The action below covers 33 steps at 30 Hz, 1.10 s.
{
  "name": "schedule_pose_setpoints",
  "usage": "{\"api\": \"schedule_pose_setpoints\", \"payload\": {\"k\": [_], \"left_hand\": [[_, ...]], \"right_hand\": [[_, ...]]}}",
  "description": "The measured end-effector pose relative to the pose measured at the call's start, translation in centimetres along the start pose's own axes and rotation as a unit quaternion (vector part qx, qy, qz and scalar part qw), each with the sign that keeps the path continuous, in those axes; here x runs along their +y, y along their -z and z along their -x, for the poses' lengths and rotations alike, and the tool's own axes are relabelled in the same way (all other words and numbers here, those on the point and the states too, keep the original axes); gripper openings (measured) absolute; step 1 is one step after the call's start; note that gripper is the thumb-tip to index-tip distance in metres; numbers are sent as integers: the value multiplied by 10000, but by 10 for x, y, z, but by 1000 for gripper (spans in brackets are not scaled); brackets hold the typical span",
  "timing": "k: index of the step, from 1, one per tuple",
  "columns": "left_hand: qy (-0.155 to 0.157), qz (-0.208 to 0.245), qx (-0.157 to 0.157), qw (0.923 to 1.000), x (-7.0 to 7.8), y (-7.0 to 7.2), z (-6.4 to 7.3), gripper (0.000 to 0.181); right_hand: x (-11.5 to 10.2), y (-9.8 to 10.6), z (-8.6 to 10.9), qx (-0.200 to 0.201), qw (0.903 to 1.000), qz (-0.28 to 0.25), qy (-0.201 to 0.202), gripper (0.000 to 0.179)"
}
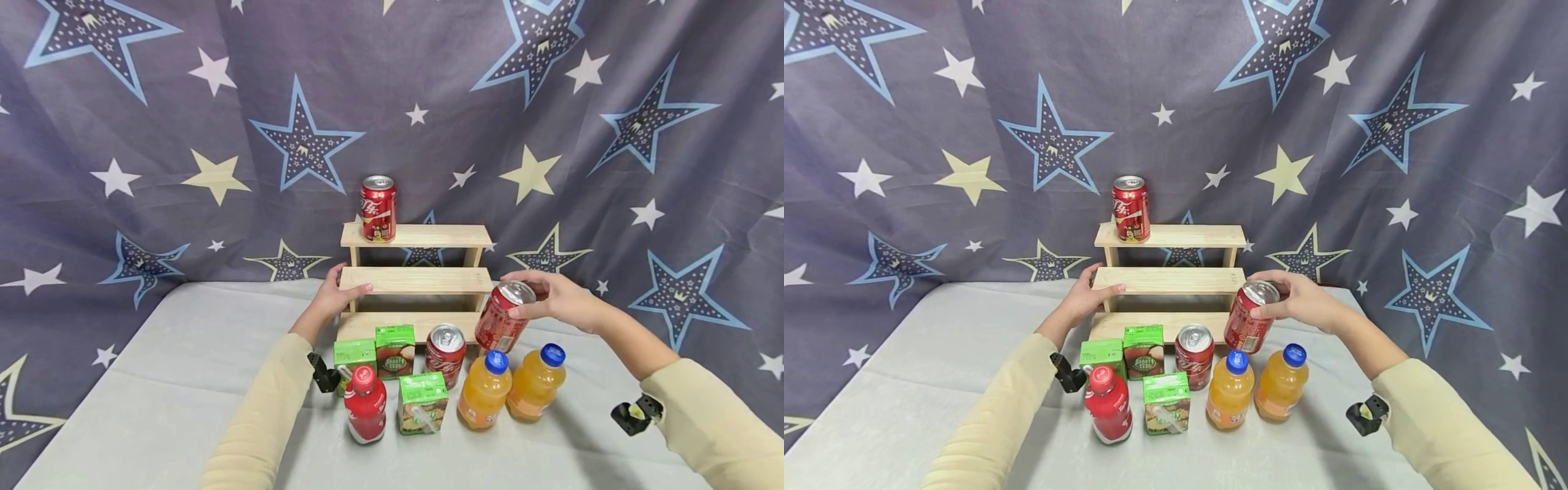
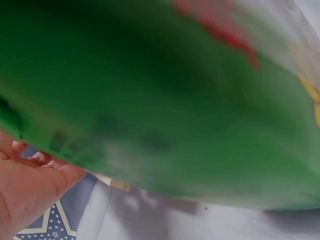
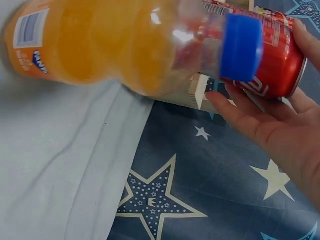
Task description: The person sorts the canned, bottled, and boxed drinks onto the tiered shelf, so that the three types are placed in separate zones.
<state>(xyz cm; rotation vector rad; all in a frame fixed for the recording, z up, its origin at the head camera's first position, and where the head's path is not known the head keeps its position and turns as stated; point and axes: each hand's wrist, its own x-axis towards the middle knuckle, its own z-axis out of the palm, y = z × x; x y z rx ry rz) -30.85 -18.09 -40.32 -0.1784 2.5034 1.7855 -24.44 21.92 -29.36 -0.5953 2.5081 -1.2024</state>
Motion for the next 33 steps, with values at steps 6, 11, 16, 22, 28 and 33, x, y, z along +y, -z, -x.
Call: {"api": "schedule_pose_setpoints", "payload": {"k": [6,11,16,22,28,33], "left_hand": [[1,-6,-17,10000,-1,1,0,94],[22,-38,-20,10000,-3,1,-1,95],[17,-94,-11,10000,-4,1,-2,95],[7,-113,-33,9999,-4,1,-5,96],[38,-93,-18,9999,-3,1,-5,95],[57,-11,10,10000,-2,1,-3,96]], "right_hand": [[-6,0,-1,369,9981,-462,-165,64],[-11,-3,-4,670,9958,-572,-263,64],[-18,-5,-8,1067,9927,-470,-305,65],[-25,-6,-14,1453,9872,-573,-335,65],[-33,-5,-23,1698,9827,-603,-436,69],[-38,-5,-35,1857,9786,-735,-489,73]]}}
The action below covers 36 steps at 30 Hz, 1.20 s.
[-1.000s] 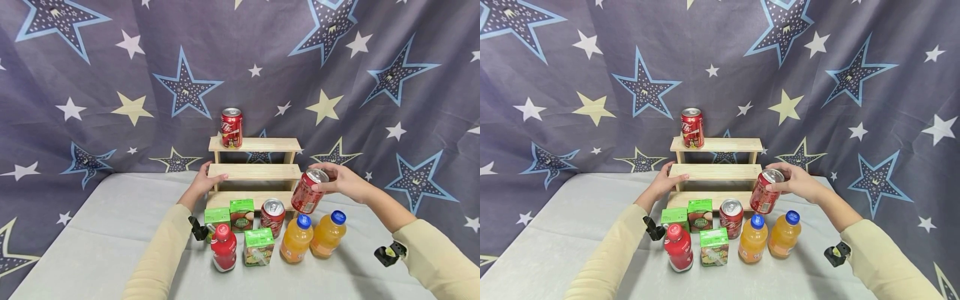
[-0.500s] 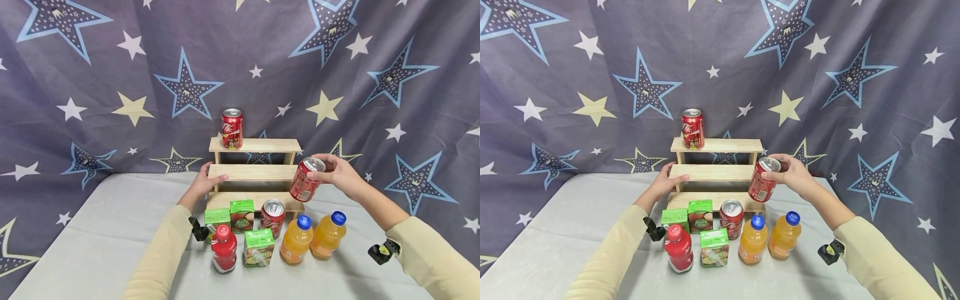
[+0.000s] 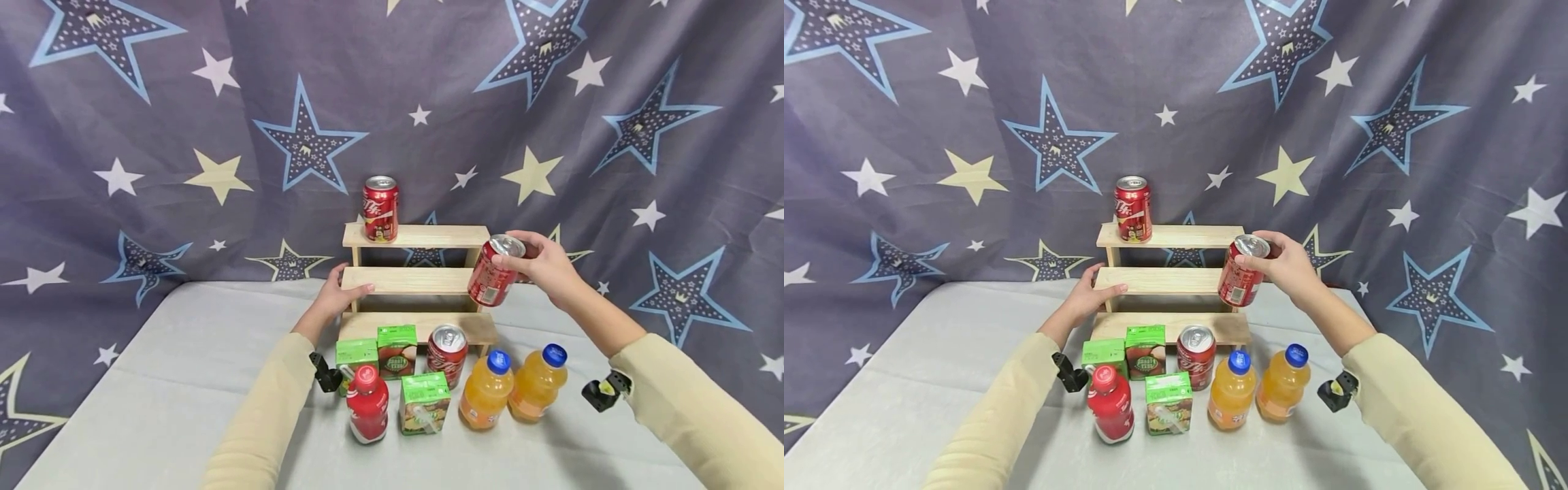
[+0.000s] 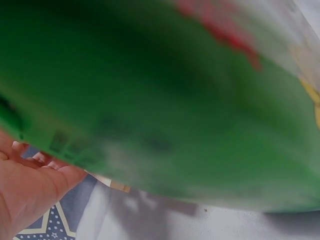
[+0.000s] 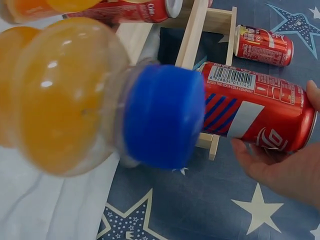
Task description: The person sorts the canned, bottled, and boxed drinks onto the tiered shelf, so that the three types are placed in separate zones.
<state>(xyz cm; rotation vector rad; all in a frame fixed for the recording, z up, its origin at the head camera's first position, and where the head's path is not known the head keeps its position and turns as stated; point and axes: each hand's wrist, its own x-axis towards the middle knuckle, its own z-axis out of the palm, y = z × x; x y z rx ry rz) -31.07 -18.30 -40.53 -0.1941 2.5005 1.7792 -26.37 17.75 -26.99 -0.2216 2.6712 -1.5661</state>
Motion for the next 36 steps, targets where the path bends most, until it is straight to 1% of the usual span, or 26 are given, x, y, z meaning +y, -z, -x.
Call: {"api": "schedule_pose_setpoints", "payload": {"k": [4,7,11,14,21,27,36], "left_hand": [[-3,52,59,10000,0,1,1,97],[-26,-28,44,10000,0,2,1,97],[-6,-71,35,10000,0,1,1,96],[17,-62,34,10000,1,0,1,96],[-44,12,16,10000,1,-1,-1,96],[-51,9,43,10000,1,-2,1,95],[-46,39,18,10000,1,-1,1,96]], "right_hand": [[-5,-4,-9,87,9999,-49,80,75],[-11,-7,-16,163,9996,-153,143,75],[-20,-13,-24,218,9991,-340,156,74],[-28,-17,-29,241,9988,-386,158,73],[-41,-29,-47,405,9976,-543,160,71],[-52,-39,-55,474,9966,-653,164,72],[-64,-51,-65,556,9947,-814,303,68]]}}
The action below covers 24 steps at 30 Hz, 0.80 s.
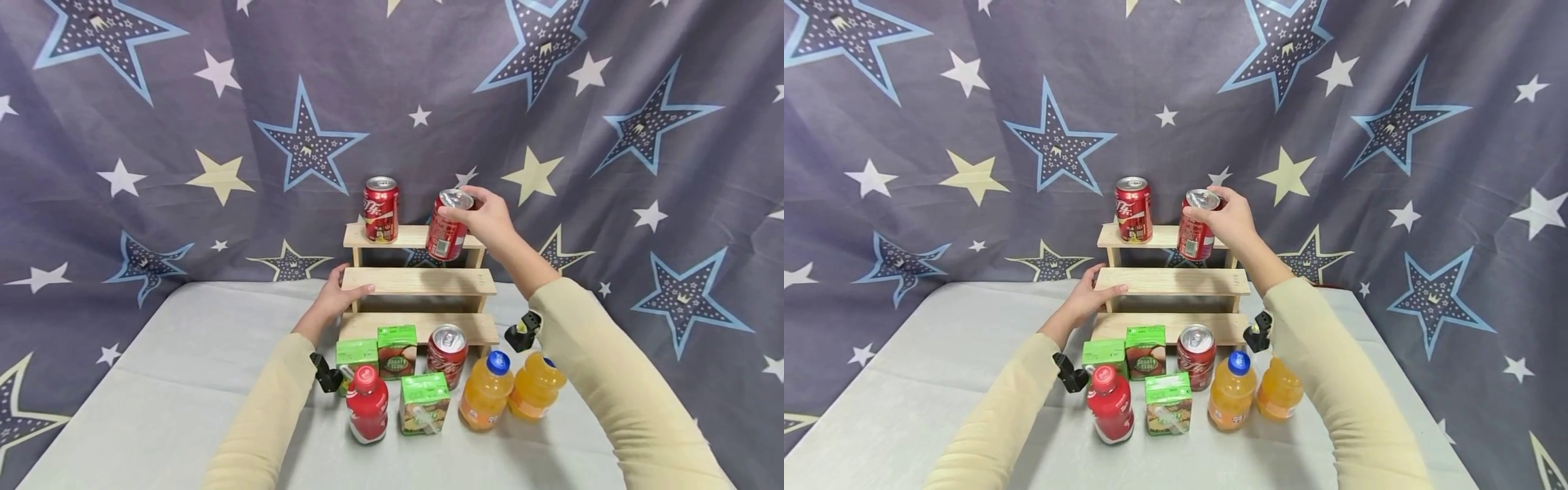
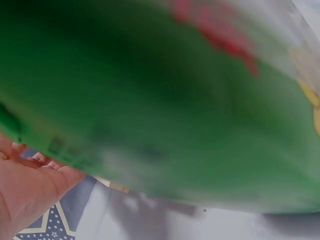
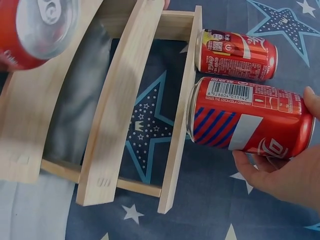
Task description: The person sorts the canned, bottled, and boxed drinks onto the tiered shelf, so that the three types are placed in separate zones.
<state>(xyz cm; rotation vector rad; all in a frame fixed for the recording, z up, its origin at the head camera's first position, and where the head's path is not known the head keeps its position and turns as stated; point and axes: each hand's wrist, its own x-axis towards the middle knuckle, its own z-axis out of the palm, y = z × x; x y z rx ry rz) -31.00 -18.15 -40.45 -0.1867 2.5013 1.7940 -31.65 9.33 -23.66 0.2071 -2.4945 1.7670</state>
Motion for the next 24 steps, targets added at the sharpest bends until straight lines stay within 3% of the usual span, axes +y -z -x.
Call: {"api": "schedule_pose_setpoints", "payload": {"k": [11,24], "left_hand": [[-54,62,-37,10000,-1,0,-1,93],[8,53,-49,10000,-2,1,-2,94]], "right_hand": [[-7,-15,-7,190,9997,16,-138,68],[1,-29,-16,456,9986,-7,-267,65]]}}
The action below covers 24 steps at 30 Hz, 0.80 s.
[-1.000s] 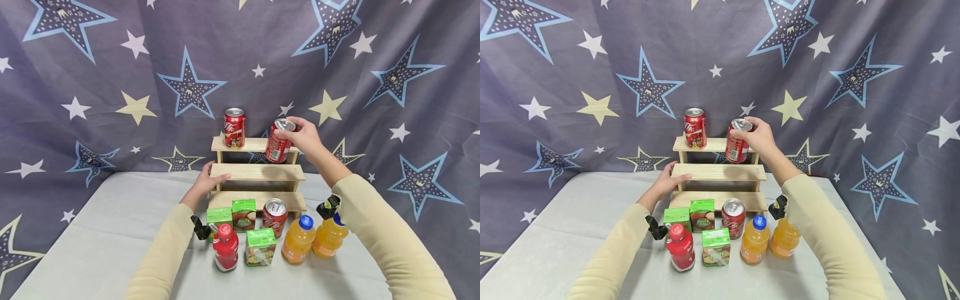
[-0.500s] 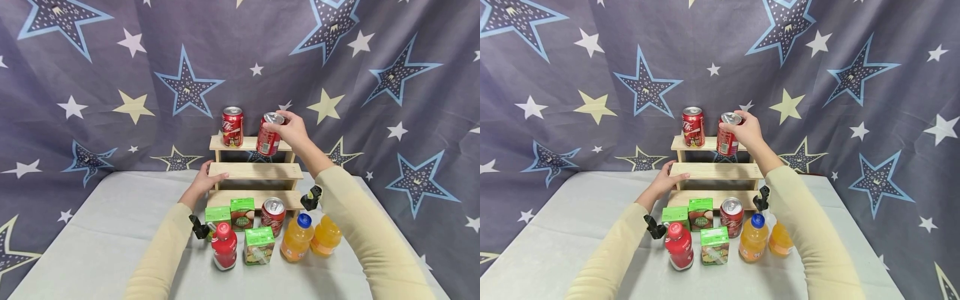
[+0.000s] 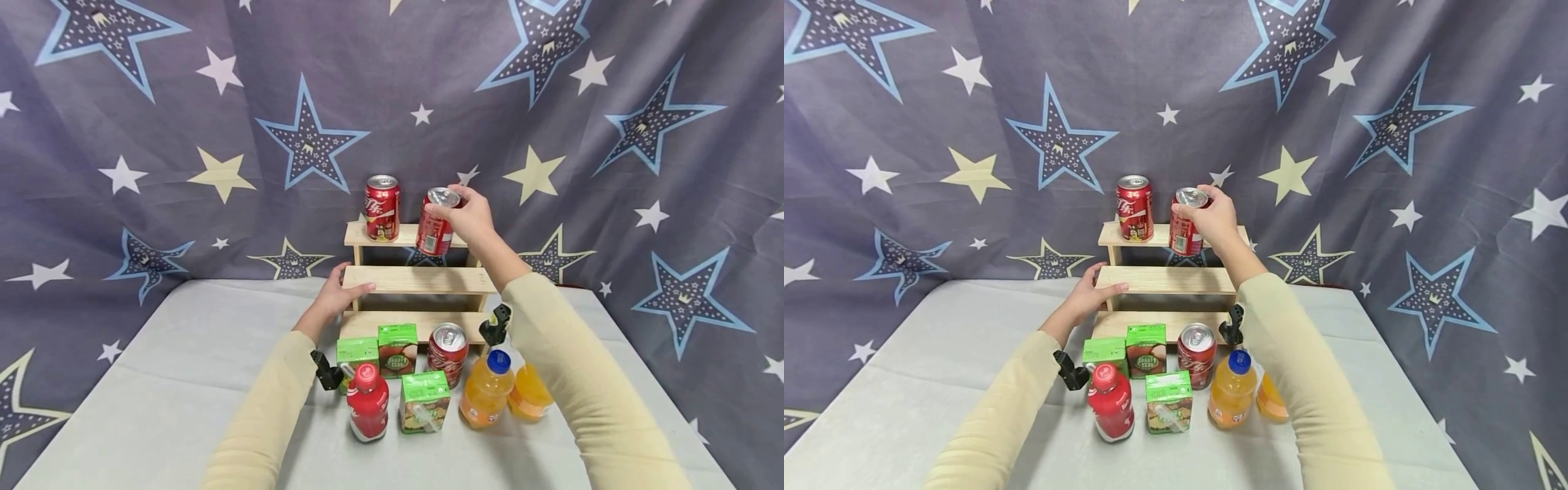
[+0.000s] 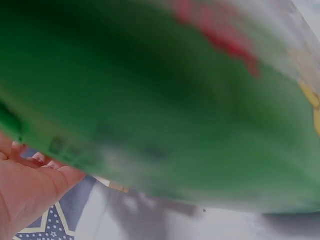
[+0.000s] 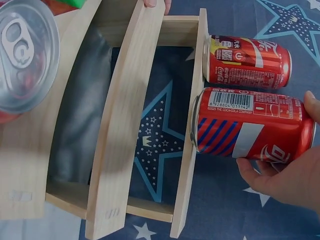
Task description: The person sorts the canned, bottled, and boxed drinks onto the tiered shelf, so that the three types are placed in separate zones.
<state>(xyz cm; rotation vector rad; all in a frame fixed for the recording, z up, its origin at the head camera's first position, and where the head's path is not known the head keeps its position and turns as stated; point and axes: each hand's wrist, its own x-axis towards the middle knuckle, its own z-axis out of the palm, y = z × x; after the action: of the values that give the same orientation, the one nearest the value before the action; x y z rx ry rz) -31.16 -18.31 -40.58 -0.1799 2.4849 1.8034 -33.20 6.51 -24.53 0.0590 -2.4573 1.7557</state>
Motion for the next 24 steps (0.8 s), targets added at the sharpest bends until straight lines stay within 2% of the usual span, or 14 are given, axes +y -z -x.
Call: {"api": "schedule_pose_setpoints", "payload": {"k": [13,24], "left_hand": [[33,-31,-28,10000,1,0,1,95],[27,-47,-32,10000,2,0,2,93]], "right_hand": [[-4,-12,-2,52,9990,-436,125,68],[-2,-18,-5,109,9987,-472,141,68]]}}
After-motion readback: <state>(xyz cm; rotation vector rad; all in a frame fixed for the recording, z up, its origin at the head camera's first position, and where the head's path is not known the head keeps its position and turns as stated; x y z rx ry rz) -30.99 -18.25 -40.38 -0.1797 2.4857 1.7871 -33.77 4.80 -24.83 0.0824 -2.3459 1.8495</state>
